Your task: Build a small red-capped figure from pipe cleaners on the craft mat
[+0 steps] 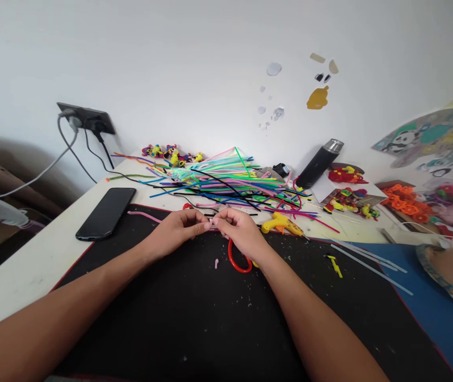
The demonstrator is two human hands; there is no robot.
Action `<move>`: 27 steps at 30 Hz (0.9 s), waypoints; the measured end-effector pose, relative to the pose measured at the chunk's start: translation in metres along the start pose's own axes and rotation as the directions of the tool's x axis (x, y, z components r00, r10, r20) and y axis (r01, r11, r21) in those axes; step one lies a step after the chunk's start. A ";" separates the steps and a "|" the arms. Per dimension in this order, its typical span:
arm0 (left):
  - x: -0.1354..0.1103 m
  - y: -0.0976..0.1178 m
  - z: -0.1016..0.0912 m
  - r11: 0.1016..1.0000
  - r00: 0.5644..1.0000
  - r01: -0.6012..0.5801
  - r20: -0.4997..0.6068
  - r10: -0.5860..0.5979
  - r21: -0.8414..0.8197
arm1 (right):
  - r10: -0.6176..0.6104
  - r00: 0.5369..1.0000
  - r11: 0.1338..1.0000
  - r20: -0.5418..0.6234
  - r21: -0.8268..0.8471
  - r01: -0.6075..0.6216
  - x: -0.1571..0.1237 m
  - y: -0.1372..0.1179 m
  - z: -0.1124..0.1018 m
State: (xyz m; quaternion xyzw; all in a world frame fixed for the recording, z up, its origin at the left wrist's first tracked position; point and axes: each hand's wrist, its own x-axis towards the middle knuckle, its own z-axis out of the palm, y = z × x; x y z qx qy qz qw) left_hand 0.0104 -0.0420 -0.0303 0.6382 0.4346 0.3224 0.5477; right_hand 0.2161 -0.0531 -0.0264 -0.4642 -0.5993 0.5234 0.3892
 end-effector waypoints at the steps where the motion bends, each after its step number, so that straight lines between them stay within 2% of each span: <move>1: 0.000 0.001 0.001 1.000 1.000 0.001 0.012 -0.002 0.011 | -0.001 1.000 1.000 0.000 0.002 0.001 0.000 0.000 0.000; 7: -0.001 0.004 0.003 0.999 0.999 0.007 0.046 -0.009 0.032 | -0.013 1.000 1.000 0.007 -0.009 0.013 0.001 0.002 0.001; 22: 0.000 -0.001 0.002 0.998 0.999 -0.013 0.039 0.010 0.067 | -0.010 1.000 0.998 0.008 -0.057 0.011 0.002 0.007 0.002; 27: 0.000 0.000 0.001 0.994 0.998 -0.032 0.058 0.026 0.101 | -0.008 1.000 1.000 -0.020 0.015 0.008 0.003 0.006 0.000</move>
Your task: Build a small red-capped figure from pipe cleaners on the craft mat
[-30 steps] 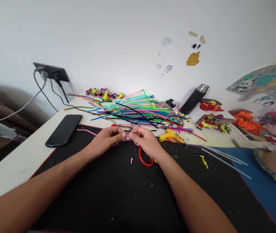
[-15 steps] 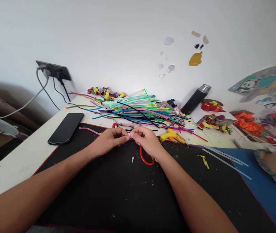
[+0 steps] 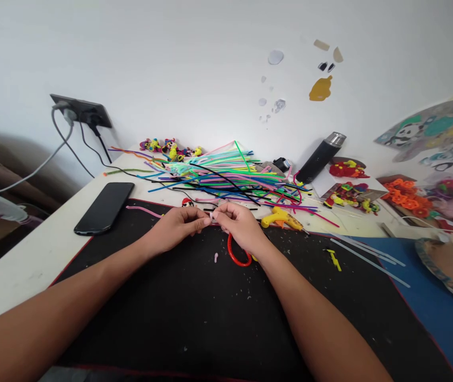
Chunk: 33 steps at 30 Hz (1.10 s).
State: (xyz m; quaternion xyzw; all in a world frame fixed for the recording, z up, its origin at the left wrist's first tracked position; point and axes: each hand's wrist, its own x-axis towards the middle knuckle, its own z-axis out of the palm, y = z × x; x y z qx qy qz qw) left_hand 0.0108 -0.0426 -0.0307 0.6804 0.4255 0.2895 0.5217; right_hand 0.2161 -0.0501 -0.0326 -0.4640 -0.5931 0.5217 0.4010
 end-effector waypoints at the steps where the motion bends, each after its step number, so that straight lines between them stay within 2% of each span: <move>1: -0.001 0.001 0.001 1.000 1.000 -0.010 0.005 0.010 0.021 | 0.001 1.000 1.000 -0.016 0.025 -0.001 0.000 -0.001 -0.001; 5: -0.010 0.006 0.009 0.980 0.994 -0.068 0.102 0.050 0.185 | -0.004 0.996 0.994 -0.090 0.108 0.014 0.003 -0.002 -0.007; 9: -0.020 0.011 0.022 0.889 0.974 -0.145 0.220 0.051 0.434 | -0.003 0.992 0.989 -0.128 0.146 0.022 0.005 -0.002 -0.010; 12: -0.024 0.016 0.029 0.800 0.969 -0.182 0.244 0.046 0.571 | -0.010 0.993 0.990 -0.117 0.141 0.026 0.004 -0.002 -0.009; 16: -0.025 0.022 0.034 0.719 0.971 -0.171 0.240 0.006 0.673 | -0.011 0.993 0.991 -0.116 0.133 0.027 0.002 -0.004 -0.008; 23: -0.026 0.025 0.035 0.668 0.976 -0.115 0.208 -0.061 0.736 | -0.010 0.996 0.992 -0.093 0.123 0.022 0.003 -0.004 -0.008; 27: -0.027 0.025 0.032 0.688 0.976 -0.079 0.197 -0.095 0.721 | 0.007 0.996 0.994 -0.086 0.111 0.003 0.002 -0.004 -0.008; 33: -0.023 0.021 0.028 0.757 0.982 0.028 0.124 -0.143 0.653 | 0.003 0.996 0.996 -0.084 0.094 0.005 0.002 -0.002 -0.007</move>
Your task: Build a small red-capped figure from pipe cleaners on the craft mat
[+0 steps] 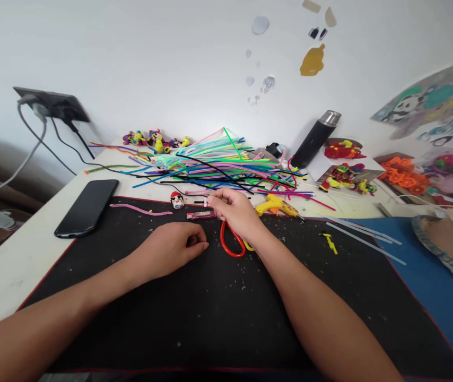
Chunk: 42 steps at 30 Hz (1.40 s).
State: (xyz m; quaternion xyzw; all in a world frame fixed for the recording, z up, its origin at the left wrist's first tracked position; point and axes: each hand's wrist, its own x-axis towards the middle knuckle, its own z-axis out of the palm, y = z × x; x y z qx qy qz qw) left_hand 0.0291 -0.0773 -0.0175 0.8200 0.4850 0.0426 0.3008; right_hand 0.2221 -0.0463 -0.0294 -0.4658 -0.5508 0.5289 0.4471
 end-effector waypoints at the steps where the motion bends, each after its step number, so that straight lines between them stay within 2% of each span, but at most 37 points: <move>1: 0.001 0.000 0.000 1.000 1.000 0.017 -0.011 -0.017 0.000 | -0.002 1.000 1.000 0.001 -0.004 0.002 0.000 0.000 0.000; 7: 0.002 0.001 0.000 0.988 0.996 0.059 -0.078 -0.048 0.144 | -0.016 1.000 0.999 0.017 -0.036 0.017 0.000 0.001 0.001; 12: 0.000 0.000 -0.001 0.979 0.996 0.059 -0.082 -0.044 0.194 | -0.023 0.999 0.999 0.024 -0.048 0.025 0.001 0.003 0.001; 20: 0.005 -0.016 -0.013 0.997 0.997 -0.034 -0.062 0.038 0.066 | -0.034 0.999 0.998 0.032 -0.042 0.036 0.001 0.003 0.000; 25: 0.005 -0.017 -0.018 0.994 0.994 -0.103 -0.036 0.102 -0.044 | -0.027 0.999 0.999 0.032 -0.029 0.028 0.001 0.004 0.001; 34: 0.007 -0.019 -0.011 0.978 0.978 -0.208 -0.002 0.208 -0.013 | -0.009 0.999 1.000 0.042 -0.026 0.010 -0.001 0.003 0.003; 42: 0.009 -0.020 -0.009 0.978 0.978 -0.210 0.020 0.210 0.018 | -0.021 0.999 0.998 0.046 -0.063 0.024 -0.001 0.003 0.003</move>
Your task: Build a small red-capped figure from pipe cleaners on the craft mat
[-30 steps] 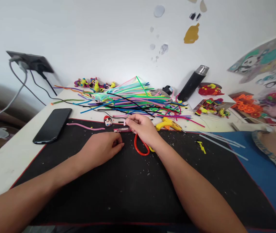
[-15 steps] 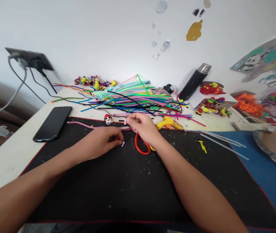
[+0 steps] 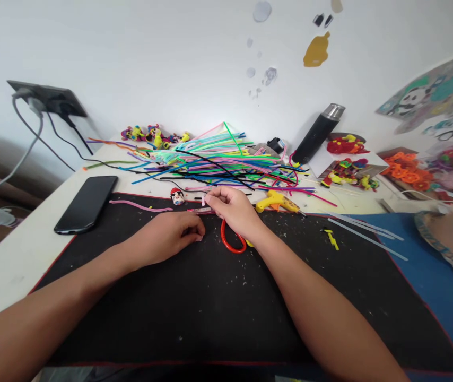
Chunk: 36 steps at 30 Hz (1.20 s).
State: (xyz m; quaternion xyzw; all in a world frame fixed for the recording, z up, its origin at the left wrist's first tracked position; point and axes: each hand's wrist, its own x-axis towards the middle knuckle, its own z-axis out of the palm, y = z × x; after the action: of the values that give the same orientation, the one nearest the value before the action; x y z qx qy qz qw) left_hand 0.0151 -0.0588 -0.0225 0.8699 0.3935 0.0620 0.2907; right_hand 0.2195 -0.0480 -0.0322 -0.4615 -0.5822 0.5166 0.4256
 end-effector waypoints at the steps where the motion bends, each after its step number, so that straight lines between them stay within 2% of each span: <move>1: 0.000 0.000 0.000 1.000 1.000 -0.002 0.001 0.002 0.009 | 0.000 1.000 1.000 0.000 -0.010 0.000 0.000 0.000 0.000; 8: -0.001 0.001 0.001 0.997 0.999 -0.036 -0.008 0.037 0.068 | -0.007 1.000 0.999 -0.005 -0.041 0.007 0.001 0.001 0.000; 17: -0.002 -0.003 0.002 0.999 1.000 -0.005 -0.029 0.004 -0.050 | -0.007 1.000 0.998 -0.004 -0.062 0.007 0.001 0.001 0.000; 29: -0.002 0.002 -0.001 0.999 1.000 -0.005 -0.027 0.004 -0.038 | -0.010 1.000 0.997 -0.015 -0.078 0.008 0.001 0.001 0.000; 31: -0.003 0.001 -0.006 0.998 0.998 -0.009 -0.060 0.005 -0.070 | -0.013 1.000 0.998 -0.028 -0.060 0.012 0.002 0.002 -0.001; 33: -0.005 -0.002 -0.014 0.995 0.990 0.003 -0.143 -0.017 -0.097 | -0.018 0.999 0.999 -0.046 -0.031 0.017 0.003 0.002 -0.003; 36: -0.008 -0.010 -0.028 0.989 0.937 0.072 -0.330 -0.110 -0.126 | -0.030 0.994 0.999 -0.101 0.027 0.033 0.005 -0.001 -0.009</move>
State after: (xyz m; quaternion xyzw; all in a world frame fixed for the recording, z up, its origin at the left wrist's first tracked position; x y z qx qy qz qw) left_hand -0.0062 -0.0467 -0.0045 0.8097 0.4730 0.2182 0.2702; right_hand 0.2269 -0.0415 -0.0300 -0.4717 -0.5598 0.4941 0.4690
